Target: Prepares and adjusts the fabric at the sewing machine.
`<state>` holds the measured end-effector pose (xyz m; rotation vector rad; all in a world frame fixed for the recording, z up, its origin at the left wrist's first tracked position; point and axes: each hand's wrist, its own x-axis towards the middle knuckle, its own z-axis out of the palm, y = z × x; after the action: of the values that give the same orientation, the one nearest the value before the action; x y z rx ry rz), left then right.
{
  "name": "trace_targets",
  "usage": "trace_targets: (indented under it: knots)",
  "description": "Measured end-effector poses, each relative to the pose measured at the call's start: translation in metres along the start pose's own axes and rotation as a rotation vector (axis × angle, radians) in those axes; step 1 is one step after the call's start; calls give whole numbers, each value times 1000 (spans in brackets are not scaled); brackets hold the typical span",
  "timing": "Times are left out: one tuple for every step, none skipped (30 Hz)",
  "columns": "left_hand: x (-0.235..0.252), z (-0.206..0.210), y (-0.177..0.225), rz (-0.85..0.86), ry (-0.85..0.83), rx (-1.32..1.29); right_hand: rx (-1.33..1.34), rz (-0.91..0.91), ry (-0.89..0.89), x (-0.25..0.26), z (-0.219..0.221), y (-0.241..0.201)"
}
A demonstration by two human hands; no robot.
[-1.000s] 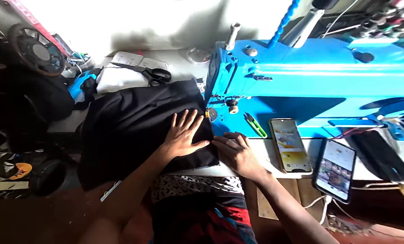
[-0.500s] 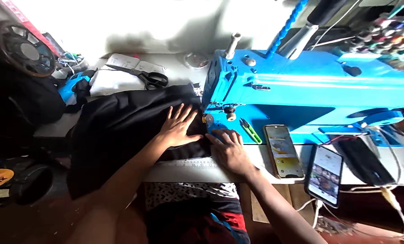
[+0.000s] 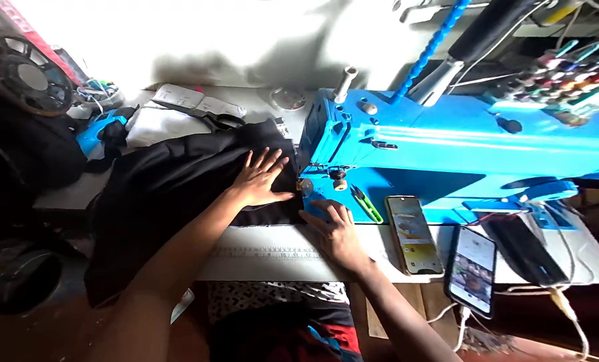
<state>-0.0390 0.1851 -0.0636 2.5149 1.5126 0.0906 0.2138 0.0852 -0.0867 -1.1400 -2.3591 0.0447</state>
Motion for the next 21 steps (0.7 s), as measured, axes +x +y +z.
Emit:
trace_targets:
  knots:
    - [2, 0, -2, 3, 4, -2, -1, 11, -4, 0, 0, -1]
    - [4, 0, -4, 2, 2, -4, -4, 22, -8, 1, 1, -1]
    - [6, -1, -6, 2, -1, -6, -11, 33, -12, 1, 1, -2]
    - [8, -2, -7, 1, -6, -8, -15, 44, -15, 2, 1, -2]
    - [9, -3, -8, -1, -9, -8, -19, 50, -16, 1, 1, -2]
    - [11, -3, -9, -4, -5, -5, -20, 54, -15, 1, 1, -2]
    - [13, -3, -10, -6, -5, -4, -21, 57, -14, 1, 2, -2]
    - [14, -3, -11, -7, -7, -2, -23, 62, -18, 1, 1, -3]
    - [16, -4, -12, -9, -18, -2, -27, 66, -21, 1, 0, -3]
    - [16, -4, -12, -11, -23, -3, -32, 71, -21, 1, 0, -4]
    - [17, -4, -13, -10, -18, -3, -34, 74, -18, 1, 0, -4]
    - [17, -4, -14, -8, -10, -4, -34, 74, -11, 2, 0, -4]
    - [17, -3, -14, -7, -5, -6, -31, 74, -4, 2, 1, -4]
    - [17, -3, -14, -7, 0, -10, -24, 75, 5, 2, 1, -4]
    - [17, -3, -14, -6, 9, -14, -20, 79, 10, 2, 1, -4]
    - [16, -3, -13, -4, 15, -14, -17, 86, 12, 1, 1, -4]
    - [16, -3, -12, -2, 18, -14, -14, 91, 11, 1, 2, -3]
    - [15, -4, -11, 1, 18, -17, -13, 90, 7, 1, 2, -2]
    - [14, -6, -10, 10, 23, -17, -10, 77, 1, 1, 1, -2]
    - [13, -7, -9, 33, 32, -4, -2, 54, -10, 2, 1, -1]
    - [11, -8, -10, 74, 48, 15, 7, 28, -20, 2, 1, -1]
